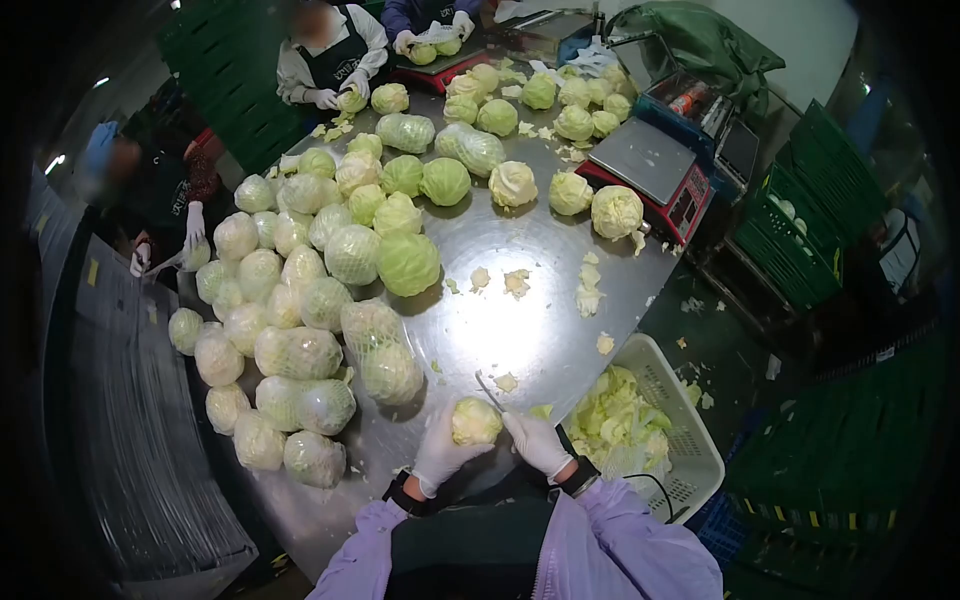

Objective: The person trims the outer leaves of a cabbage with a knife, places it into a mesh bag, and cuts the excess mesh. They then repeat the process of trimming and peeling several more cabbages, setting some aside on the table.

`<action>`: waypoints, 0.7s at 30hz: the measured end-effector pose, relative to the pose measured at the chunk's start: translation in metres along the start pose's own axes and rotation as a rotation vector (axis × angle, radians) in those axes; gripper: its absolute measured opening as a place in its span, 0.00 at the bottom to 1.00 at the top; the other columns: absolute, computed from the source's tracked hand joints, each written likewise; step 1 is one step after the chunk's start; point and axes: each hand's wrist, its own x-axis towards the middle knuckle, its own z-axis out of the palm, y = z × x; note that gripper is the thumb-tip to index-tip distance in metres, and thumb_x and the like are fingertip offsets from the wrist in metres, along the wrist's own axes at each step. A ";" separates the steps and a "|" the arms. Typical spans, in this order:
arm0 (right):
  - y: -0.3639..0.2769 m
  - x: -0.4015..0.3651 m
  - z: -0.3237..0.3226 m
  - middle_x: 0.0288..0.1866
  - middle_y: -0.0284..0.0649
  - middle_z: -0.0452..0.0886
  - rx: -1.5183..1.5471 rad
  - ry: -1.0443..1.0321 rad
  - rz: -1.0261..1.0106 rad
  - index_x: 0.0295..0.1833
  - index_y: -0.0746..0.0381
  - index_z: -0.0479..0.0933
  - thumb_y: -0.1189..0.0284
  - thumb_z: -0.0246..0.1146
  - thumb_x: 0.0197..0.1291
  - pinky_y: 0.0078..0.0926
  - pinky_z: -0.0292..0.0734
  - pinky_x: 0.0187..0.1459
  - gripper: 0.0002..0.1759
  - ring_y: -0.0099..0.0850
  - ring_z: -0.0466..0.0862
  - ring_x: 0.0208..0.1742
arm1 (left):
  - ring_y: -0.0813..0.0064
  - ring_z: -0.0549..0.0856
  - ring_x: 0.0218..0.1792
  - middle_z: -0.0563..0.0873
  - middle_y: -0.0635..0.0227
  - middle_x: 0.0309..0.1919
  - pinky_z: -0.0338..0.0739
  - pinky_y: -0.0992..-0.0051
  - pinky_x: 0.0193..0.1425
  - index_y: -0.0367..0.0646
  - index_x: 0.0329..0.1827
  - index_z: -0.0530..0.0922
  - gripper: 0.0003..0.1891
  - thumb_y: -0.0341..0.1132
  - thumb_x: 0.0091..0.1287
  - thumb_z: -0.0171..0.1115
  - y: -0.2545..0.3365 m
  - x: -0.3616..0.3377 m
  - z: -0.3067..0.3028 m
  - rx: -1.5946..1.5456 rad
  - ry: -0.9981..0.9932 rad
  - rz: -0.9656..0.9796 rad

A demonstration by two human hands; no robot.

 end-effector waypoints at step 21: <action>-0.015 0.024 0.017 0.47 0.50 0.82 -0.524 0.359 -0.304 0.59 0.58 0.73 0.60 0.50 0.70 0.44 0.77 0.45 0.19 0.50 0.81 0.47 | 0.48 0.73 0.52 0.75 0.46 0.52 0.69 0.57 0.58 0.29 0.63 0.65 0.47 0.53 0.46 0.73 0.005 0.026 0.025 0.246 0.129 -0.057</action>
